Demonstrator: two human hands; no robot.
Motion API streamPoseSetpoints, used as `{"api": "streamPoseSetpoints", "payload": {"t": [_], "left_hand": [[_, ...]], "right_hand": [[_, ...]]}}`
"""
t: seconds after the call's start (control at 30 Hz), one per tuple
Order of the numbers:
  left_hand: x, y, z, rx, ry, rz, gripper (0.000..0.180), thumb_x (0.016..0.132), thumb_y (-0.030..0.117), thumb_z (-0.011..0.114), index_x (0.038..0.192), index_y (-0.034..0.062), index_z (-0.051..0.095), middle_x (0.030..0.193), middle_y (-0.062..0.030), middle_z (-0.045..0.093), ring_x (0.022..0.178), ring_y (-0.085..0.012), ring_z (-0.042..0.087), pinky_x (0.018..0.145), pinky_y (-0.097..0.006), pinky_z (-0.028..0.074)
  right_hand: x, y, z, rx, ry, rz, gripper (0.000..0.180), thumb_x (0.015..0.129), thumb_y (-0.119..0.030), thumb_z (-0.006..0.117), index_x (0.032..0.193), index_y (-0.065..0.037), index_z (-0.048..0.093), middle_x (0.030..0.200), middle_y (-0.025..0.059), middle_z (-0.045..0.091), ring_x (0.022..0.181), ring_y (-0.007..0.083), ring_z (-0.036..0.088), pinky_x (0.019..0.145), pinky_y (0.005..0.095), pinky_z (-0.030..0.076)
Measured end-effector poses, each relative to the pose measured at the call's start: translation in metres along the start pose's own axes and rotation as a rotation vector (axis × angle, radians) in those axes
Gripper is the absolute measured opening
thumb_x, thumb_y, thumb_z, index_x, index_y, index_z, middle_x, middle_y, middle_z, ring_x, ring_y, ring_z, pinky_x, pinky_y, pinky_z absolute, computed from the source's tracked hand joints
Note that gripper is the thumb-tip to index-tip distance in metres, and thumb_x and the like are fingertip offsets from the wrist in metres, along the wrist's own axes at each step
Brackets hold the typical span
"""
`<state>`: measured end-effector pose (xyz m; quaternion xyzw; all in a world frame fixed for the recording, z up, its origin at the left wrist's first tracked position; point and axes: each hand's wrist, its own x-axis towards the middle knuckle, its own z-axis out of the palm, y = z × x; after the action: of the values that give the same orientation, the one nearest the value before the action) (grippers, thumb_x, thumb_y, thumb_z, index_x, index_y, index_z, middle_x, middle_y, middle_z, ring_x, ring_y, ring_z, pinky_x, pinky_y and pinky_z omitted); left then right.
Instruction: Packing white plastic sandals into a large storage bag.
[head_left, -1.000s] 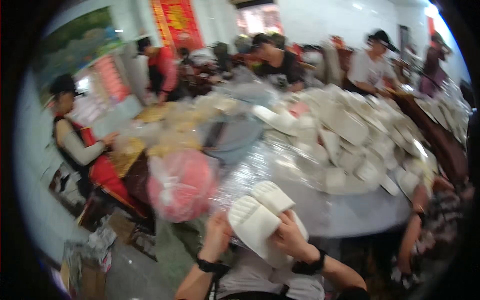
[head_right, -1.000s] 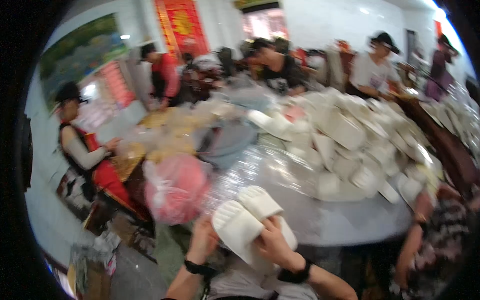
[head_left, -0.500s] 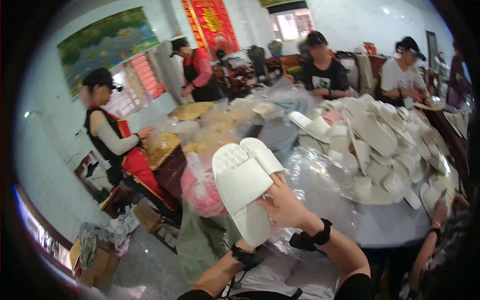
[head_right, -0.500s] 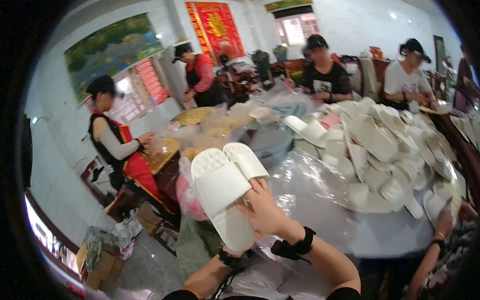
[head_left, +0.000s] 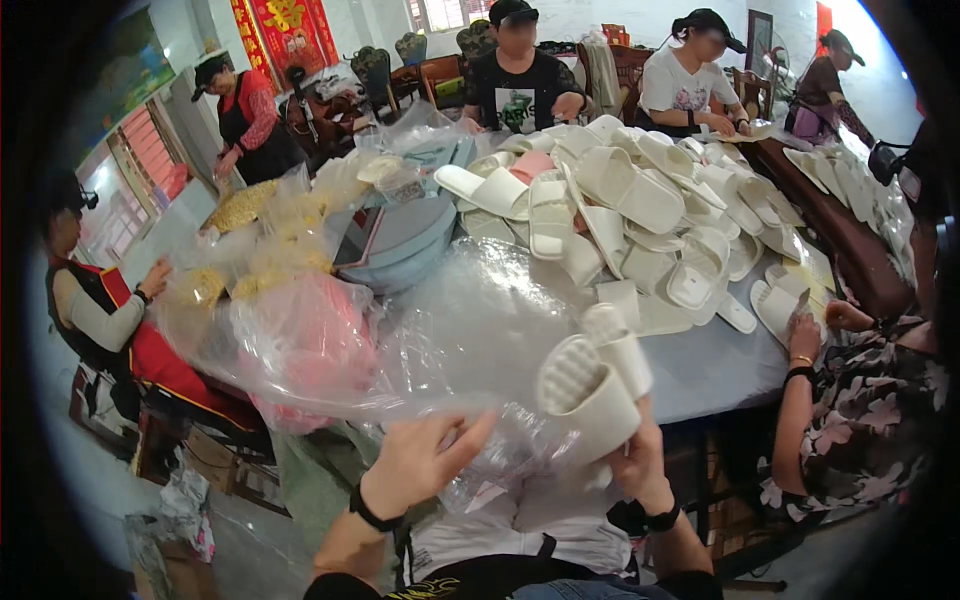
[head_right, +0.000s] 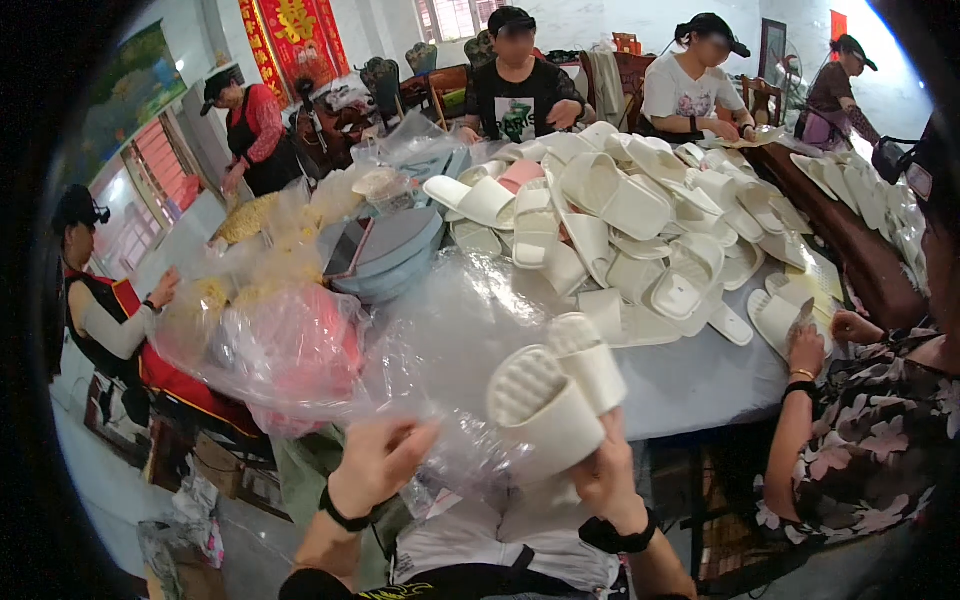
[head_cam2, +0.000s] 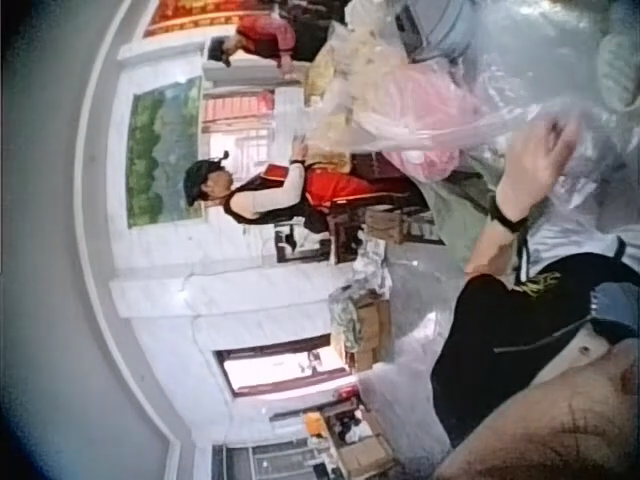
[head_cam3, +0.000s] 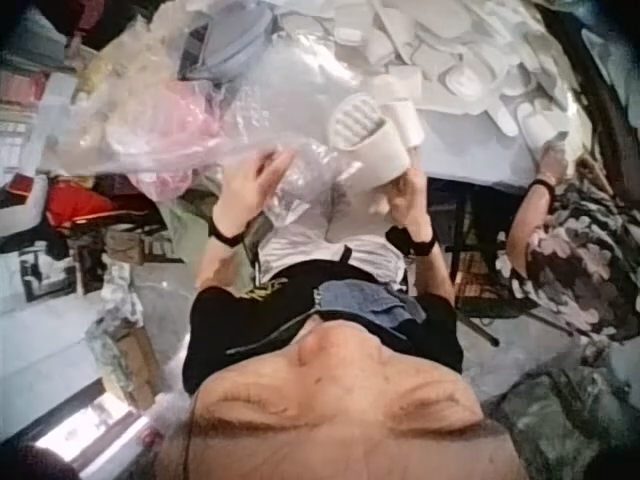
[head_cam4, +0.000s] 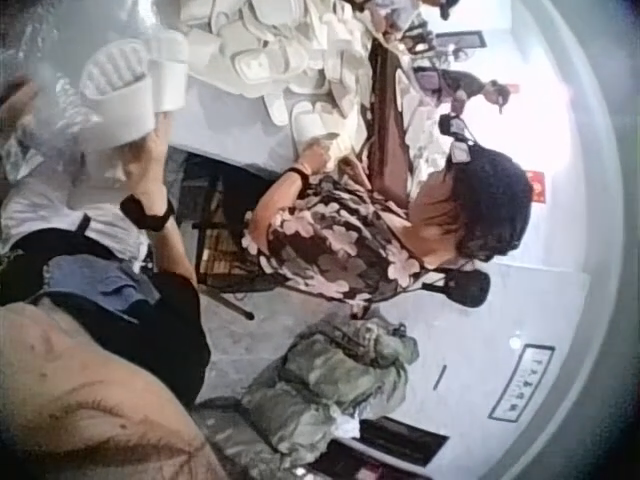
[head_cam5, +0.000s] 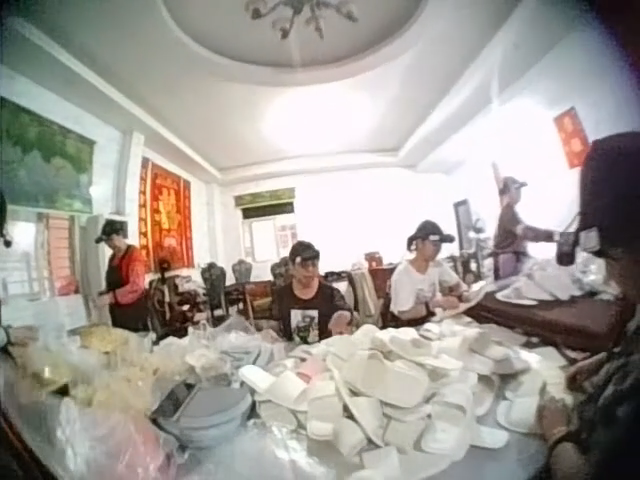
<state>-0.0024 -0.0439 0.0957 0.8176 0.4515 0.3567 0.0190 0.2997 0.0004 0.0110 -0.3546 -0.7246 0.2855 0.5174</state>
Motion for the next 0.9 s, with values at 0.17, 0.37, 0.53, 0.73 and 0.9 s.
{"api": "streamPoseSetpoints", "payload": {"t": [0.17,0.37,0.53,0.73,0.9], "left_hand": [[0.032,-0.029,0.059,-0.101,-0.332,0.032,0.065,0.08,-0.001,0.07,0.142,0.0131,0.056,0.1,-0.0131,0.066,0.084,-0.0317,0.065,0.073,-0.039,0.053],[0.037,-0.069,0.115,-0.243,-0.538,0.077,0.082,0.079,-0.007,0.066,0.154,0.0184,0.043,0.104,-0.0131,0.066,0.096,-0.0312,0.064,0.083,-0.039,0.052],[0.047,-0.051,0.098,-0.176,-0.672,0.054,0.083,0.077,-0.01,0.062,0.155,0.0148,0.043,0.119,-0.0122,0.066,0.114,-0.0318,0.059,0.099,-0.057,0.041],[0.012,-0.048,0.077,0.25,-0.428,0.023,0.064,0.081,-0.002,0.062,0.143,0.0119,0.053,0.147,-0.0154,0.053,0.139,-0.0306,0.048,0.109,-0.076,0.022],[-0.011,-0.058,0.074,0.417,-0.222,-0.212,0.026,0.089,0.007,0.062,0.114,0.0069,0.065,0.152,-0.0196,0.047,0.142,-0.0353,0.045,0.105,-0.08,0.021]], "right_hand": [[-0.041,-0.004,-0.052,-0.218,0.285,0.079,0.035,0.078,0.004,0.065,0.113,0.004,0.065,0.123,0.0192,0.061,0.121,0.0374,0.053,0.101,0.0412,0.042],[-0.071,-0.033,-0.084,-0.348,0.261,0.094,0.038,0.084,0.001,0.062,0.121,0.008,0.063,0.14,0.0202,0.056,0.129,0.0319,0.055,0.108,0.0359,0.039],[-0.061,-0.052,-0.074,-0.325,-0.104,-0.002,0.038,0.077,-0.005,0.066,0.114,-0.001,0.072,0.123,0.0196,0.068,0.122,0.0464,0.057,0.109,0.0523,0.039],[-0.049,-0.034,-0.018,-0.192,-0.544,-0.174,0.055,0.065,0.005,0.066,0.119,-0.005,0.071,0.132,0.0148,0.062,0.125,0.0426,0.052,0.105,0.0554,0.04],[-0.042,-0.02,0.003,-0.239,-0.625,-0.166,0.064,0.067,0.008,0.064,0.129,-0.004,0.066,0.142,0.0157,0.058,0.135,0.0456,0.048,0.113,0.0529,0.038]]}}
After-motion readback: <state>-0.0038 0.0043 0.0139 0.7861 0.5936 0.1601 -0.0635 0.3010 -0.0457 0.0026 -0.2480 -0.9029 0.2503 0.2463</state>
